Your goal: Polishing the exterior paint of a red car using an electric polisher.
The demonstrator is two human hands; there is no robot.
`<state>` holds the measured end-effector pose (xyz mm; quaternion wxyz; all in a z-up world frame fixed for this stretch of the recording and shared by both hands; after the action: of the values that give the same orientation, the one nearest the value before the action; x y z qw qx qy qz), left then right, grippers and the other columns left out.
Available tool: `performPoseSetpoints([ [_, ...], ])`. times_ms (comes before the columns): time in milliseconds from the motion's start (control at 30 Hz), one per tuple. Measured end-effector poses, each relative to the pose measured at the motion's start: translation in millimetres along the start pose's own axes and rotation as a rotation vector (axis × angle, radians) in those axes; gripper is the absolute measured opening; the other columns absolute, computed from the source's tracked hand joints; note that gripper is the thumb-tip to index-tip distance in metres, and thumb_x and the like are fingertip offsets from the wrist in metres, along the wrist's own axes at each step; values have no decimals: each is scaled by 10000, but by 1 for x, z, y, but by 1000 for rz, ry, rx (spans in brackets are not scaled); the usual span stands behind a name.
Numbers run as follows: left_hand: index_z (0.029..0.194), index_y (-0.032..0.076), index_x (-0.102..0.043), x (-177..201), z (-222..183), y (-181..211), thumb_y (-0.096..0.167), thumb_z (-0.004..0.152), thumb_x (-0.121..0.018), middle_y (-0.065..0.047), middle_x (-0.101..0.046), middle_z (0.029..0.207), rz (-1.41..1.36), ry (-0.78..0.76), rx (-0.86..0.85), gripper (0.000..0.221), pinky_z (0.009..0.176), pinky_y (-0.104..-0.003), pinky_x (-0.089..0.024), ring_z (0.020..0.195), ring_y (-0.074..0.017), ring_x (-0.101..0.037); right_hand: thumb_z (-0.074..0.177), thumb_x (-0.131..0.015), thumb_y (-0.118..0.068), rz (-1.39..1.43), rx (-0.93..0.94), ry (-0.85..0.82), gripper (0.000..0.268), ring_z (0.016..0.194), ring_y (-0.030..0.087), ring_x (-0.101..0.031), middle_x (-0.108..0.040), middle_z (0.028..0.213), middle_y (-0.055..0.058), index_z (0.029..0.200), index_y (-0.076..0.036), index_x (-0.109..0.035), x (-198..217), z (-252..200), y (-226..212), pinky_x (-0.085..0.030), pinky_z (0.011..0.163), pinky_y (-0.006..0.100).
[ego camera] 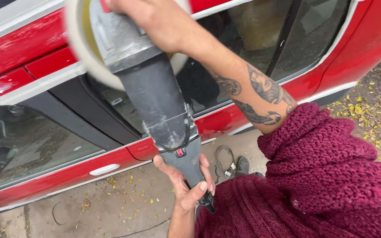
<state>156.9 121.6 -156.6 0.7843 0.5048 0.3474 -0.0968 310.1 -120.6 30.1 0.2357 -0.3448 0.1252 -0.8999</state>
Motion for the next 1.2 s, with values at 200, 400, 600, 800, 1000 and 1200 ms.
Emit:
performPoseSetpoints([
  [200,1503,692,88,31,-21,17,-1,888,-716,-243,-513,1227,-22,156,-108,1227,550,-357,-602,699,-220,-645,987,-574,-307,352,-219,25,294,941,178,-739,-738,1034,62,1193,-119,-666,-32,33,-49,-565,870,332],
  [400,1462,728,102,25,-26,-15,-8,918,-672,-229,-503,1253,-25,70,-78,1199,581,-370,-613,724,-225,-650,1016,-571,-275,378,-162,34,281,1038,168,-722,-742,1115,58,1221,-102,-656,-4,8,-49,-547,953,329],
  [600,1518,691,67,-5,-12,-61,-10,969,-656,-208,-559,1201,-20,-132,-6,1146,651,-353,-603,740,-207,-645,1080,-548,-209,429,-332,65,285,1059,135,-672,-700,1140,61,1274,-19,-633,68,-59,-4,-547,941,316],
  [800,1601,586,42,-57,29,-92,2,961,-665,-181,-595,1118,152,-277,-8,1118,811,-381,-577,763,-192,-645,1085,-572,-201,480,-509,187,211,903,92,-615,-660,994,-1,1097,-7,-655,159,-123,42,-503,868,297],
  [1000,1635,462,45,-94,61,-148,7,966,-664,-213,-591,1319,184,-392,107,1076,776,-324,-574,797,-142,-638,1077,-558,-120,485,-528,388,114,870,101,-552,-597,941,-7,1048,-24,-612,256,-196,89,-449,847,275],
  [1200,1647,377,-30,-149,97,-190,-20,922,-675,-190,-563,1320,234,-506,78,1048,940,-377,-554,1167,-225,-631,992,-519,-163,469,-458,477,236,1049,182,-602,-631,1115,88,1164,-12,-578,339,-230,99,-490,1015,323],
])
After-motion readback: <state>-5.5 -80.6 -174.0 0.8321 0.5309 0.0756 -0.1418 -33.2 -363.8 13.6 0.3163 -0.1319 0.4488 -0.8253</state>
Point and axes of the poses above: each hand's wrist, its own z-axis towards the middle knuckle, its own x-axis out of the back of the hand, y = z × x, the point moved 9 cm from there along z, towards the middle knuckle
